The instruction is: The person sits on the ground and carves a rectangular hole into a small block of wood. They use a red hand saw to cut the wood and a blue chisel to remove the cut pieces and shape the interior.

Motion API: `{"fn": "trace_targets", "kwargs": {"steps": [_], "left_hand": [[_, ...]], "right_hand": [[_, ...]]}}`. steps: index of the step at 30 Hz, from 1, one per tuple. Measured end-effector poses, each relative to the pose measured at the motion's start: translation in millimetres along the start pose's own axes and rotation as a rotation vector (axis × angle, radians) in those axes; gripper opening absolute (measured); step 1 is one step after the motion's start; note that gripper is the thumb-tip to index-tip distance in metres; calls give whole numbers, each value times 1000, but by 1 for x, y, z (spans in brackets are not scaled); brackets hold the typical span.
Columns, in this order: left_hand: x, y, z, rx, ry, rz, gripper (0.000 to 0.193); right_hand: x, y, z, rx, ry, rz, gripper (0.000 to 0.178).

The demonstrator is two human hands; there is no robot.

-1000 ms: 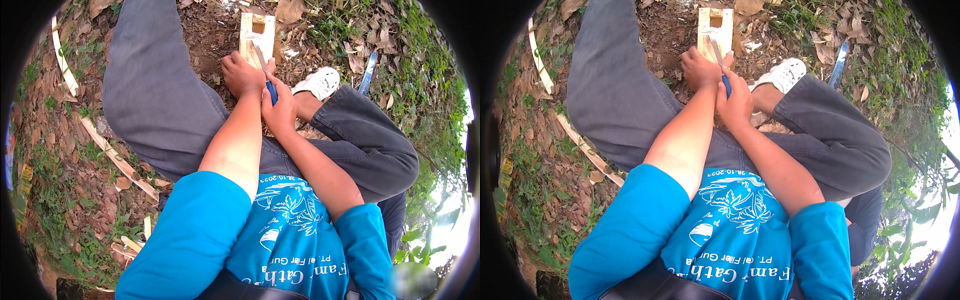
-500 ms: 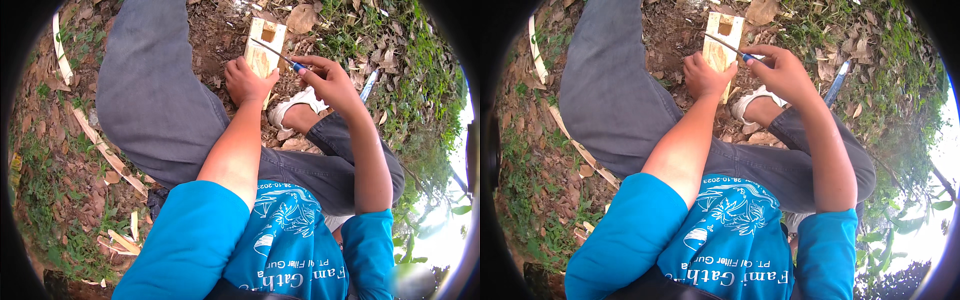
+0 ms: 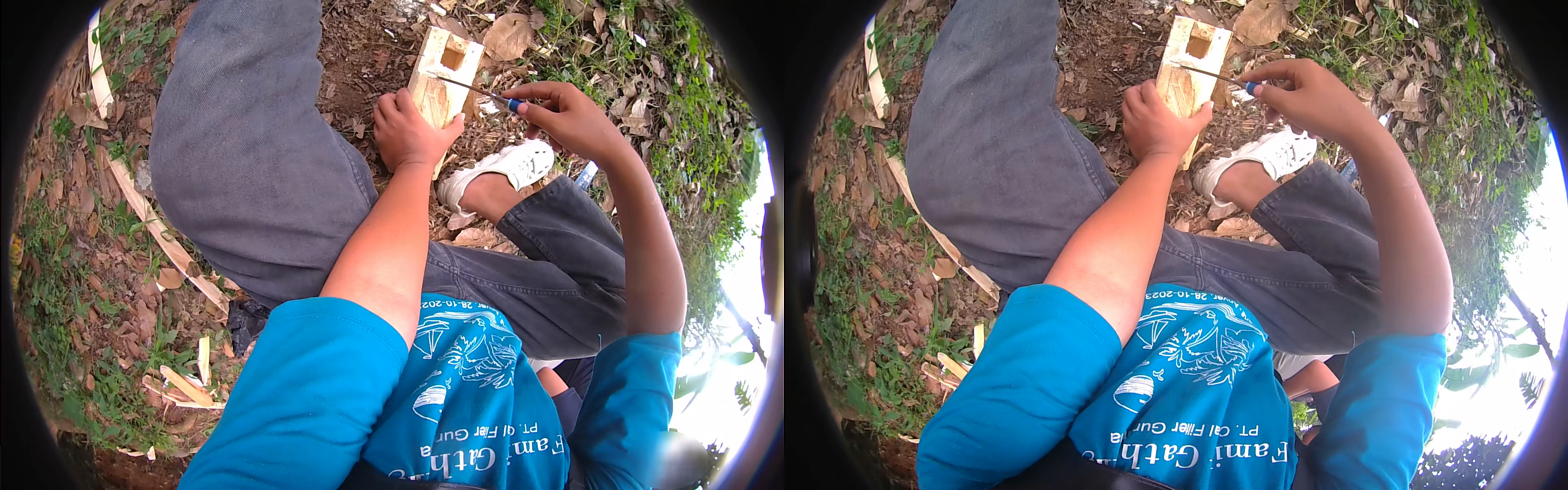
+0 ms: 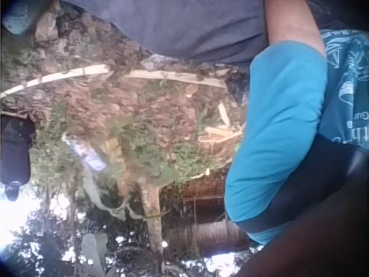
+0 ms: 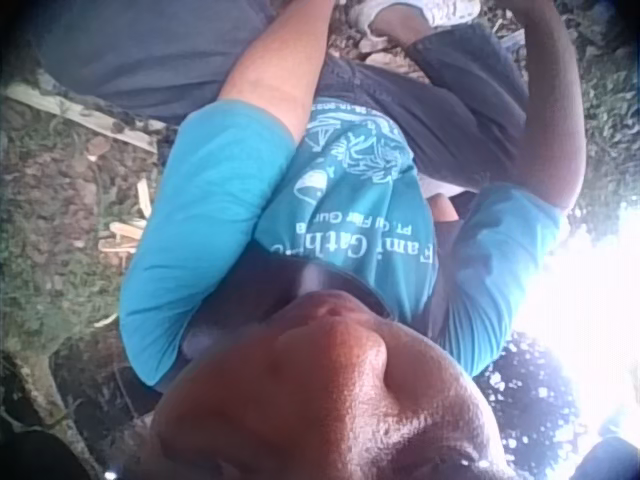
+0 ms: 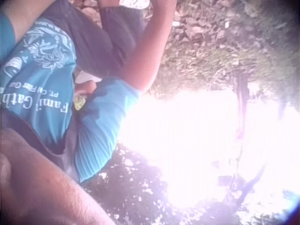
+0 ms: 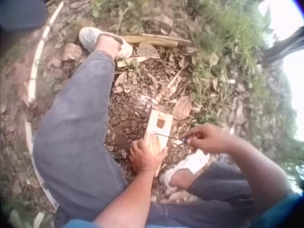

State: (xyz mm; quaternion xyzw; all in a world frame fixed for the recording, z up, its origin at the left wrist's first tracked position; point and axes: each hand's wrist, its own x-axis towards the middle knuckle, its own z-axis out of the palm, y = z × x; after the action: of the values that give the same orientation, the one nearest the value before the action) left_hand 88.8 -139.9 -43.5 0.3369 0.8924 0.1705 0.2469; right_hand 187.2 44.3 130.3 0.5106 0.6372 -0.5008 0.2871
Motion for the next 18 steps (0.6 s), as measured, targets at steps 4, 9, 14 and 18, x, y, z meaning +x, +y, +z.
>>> {"fn": "trace_targets", "kwargs": {"steps": [4,9,14,18], "left_hand": [[-1,1,1,18,-4,10,82],[-3,-1,3,15,19,4,83],[-1,1,2,13,28,25,84],[0,0,5,44,19,27,85]], "right_hand": [[9,-8,-5,-103,-3,-75,36],[-2,-27,32,-238,235,-151,33],[-18,-10,80,-146,427,-111,31],[-19,5,137,74,611,-97,30]]}}
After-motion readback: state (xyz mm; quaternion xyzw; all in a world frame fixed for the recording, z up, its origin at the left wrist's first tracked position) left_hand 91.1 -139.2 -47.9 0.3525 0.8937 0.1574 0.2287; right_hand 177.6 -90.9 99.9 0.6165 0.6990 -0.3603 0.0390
